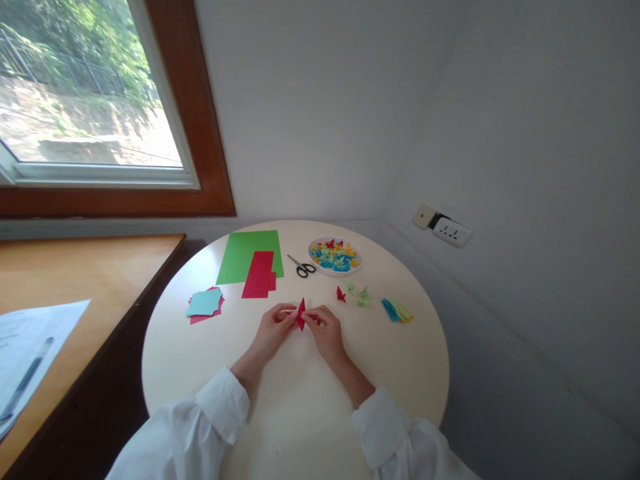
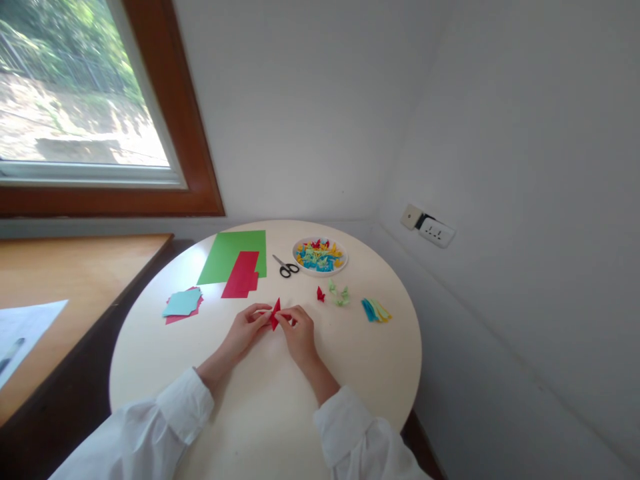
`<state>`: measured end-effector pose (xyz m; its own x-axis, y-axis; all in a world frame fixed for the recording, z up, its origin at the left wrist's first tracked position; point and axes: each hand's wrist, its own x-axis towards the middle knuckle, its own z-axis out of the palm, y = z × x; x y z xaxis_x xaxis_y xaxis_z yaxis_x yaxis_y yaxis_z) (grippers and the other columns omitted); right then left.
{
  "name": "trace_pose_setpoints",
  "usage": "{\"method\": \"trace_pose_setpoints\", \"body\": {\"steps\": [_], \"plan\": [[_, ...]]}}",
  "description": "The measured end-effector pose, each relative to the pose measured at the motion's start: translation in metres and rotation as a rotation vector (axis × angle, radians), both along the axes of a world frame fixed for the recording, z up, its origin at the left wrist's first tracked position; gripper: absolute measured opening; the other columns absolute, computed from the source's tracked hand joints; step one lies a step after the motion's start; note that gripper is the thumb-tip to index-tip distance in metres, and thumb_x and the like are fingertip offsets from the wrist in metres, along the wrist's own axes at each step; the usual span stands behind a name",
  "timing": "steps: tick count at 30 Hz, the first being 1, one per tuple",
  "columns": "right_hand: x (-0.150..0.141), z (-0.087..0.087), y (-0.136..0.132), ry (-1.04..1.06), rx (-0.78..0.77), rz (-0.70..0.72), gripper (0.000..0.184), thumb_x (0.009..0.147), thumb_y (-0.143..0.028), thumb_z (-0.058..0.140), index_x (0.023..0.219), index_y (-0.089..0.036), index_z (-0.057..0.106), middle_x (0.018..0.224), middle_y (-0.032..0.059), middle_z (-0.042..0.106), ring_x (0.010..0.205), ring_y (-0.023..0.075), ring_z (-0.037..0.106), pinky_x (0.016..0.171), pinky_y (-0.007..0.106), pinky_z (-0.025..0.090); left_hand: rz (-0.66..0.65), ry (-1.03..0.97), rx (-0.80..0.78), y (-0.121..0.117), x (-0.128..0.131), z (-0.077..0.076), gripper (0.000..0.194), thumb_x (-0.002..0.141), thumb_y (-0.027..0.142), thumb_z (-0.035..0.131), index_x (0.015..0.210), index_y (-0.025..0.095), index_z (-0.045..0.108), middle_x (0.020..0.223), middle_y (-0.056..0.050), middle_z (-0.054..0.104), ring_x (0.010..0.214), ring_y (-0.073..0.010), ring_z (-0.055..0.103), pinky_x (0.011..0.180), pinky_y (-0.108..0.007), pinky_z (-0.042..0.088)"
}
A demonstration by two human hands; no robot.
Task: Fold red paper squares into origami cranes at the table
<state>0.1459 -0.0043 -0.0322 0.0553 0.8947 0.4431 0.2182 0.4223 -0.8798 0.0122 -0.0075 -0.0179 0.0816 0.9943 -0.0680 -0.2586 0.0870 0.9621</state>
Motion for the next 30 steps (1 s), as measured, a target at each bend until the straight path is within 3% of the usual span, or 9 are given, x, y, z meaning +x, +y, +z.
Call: {"method": "trace_pose_setpoints", "body": {"steps": [11,18,30], "plan": [[-0.005,-0.007,0.011,0.104,-0.149,0.020,0.011,0.070,-0.026,0.061,0.074,-0.017,0.065,0.076,0.0037,0.065,0.070,0.0151,0.059,0.056,0.024,0.044,0.032,-0.069,-0.004,0.007,-0.002,-0.002,0.032,0.057,0.031,0.077,0.080,0.013,0.062,0.073,-0.004,0.069,0.071,-0.0148,0.063,0.070,-0.026,0.047],[-0.006,-0.009,0.012,0.126,-0.186,0.038,0.009,0.066,-0.023,0.058,0.070,-0.016,0.063,0.071,0.0030,0.064,0.064,0.0147,0.058,0.056,0.025,0.045,0.041,-0.022,0.036,0.007,-0.003,-0.005,0.030,0.055,0.024,0.076,0.080,0.013,0.065,0.080,-0.006,0.069,0.076,-0.0178,0.063,0.072,-0.028,0.047],[-0.004,-0.008,0.009,0.193,-0.246,0.118,0.009,0.063,-0.018,0.058,0.071,-0.017,0.063,0.072,0.0024,0.064,0.068,0.0149,0.059,0.063,0.027,0.048,0.003,0.059,0.102,0.010,-0.002,-0.013,0.018,0.061,0.023,0.072,0.075,0.013,0.064,0.076,-0.005,0.067,0.073,-0.0167,0.062,0.070,-0.028,0.046]]}}
